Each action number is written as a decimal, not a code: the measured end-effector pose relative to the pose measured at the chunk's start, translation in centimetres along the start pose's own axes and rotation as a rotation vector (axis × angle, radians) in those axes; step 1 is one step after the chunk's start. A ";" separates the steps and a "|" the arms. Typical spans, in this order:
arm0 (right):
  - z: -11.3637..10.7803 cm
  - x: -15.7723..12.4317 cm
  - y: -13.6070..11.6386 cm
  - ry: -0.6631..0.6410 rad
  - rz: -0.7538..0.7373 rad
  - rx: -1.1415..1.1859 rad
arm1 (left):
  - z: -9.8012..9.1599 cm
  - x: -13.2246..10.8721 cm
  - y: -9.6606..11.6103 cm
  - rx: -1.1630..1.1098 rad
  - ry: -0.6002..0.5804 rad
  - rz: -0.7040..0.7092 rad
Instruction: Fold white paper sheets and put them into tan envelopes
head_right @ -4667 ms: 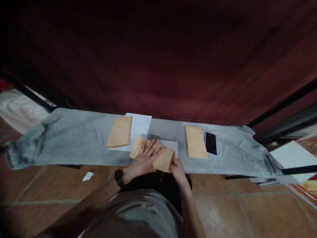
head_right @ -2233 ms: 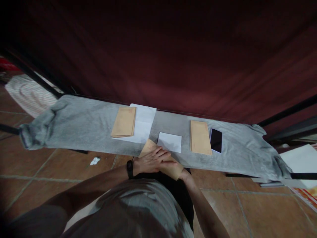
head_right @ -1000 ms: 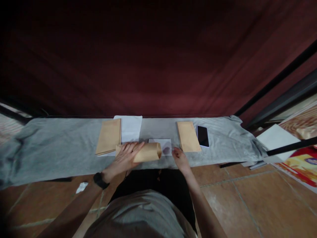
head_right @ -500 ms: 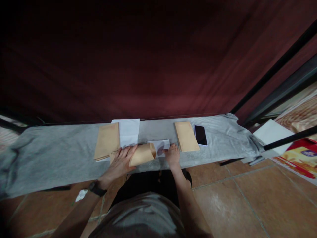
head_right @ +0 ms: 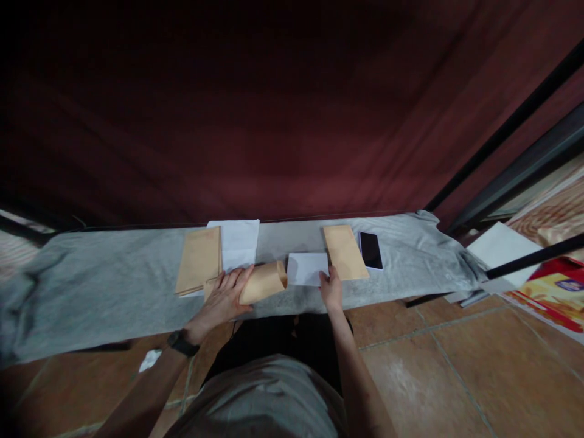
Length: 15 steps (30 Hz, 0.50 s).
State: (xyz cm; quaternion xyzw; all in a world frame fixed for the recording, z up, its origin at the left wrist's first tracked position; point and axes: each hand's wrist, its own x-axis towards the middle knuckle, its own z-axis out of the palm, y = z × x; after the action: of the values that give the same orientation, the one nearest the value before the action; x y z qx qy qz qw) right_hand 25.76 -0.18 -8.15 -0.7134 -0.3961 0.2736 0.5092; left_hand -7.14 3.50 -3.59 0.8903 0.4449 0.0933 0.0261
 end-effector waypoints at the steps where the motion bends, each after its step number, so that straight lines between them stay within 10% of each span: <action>1: -0.5 -0.1 -0.1 0.013 0.008 0.031 | 0.1 0.0 0.0 0.002 0.002 -0.002; 15: -1.8 -1.6 -1.0 -0.182 0.102 0.270 | 0.0 0.6 0.5 0.020 -0.006 0.005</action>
State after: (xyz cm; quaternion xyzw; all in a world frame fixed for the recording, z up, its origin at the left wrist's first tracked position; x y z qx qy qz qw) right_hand 26.03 -2.25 -6.68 -0.6298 -0.3636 0.4133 0.5480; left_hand -6.35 3.69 -3.46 0.8919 0.4436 0.0863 0.0181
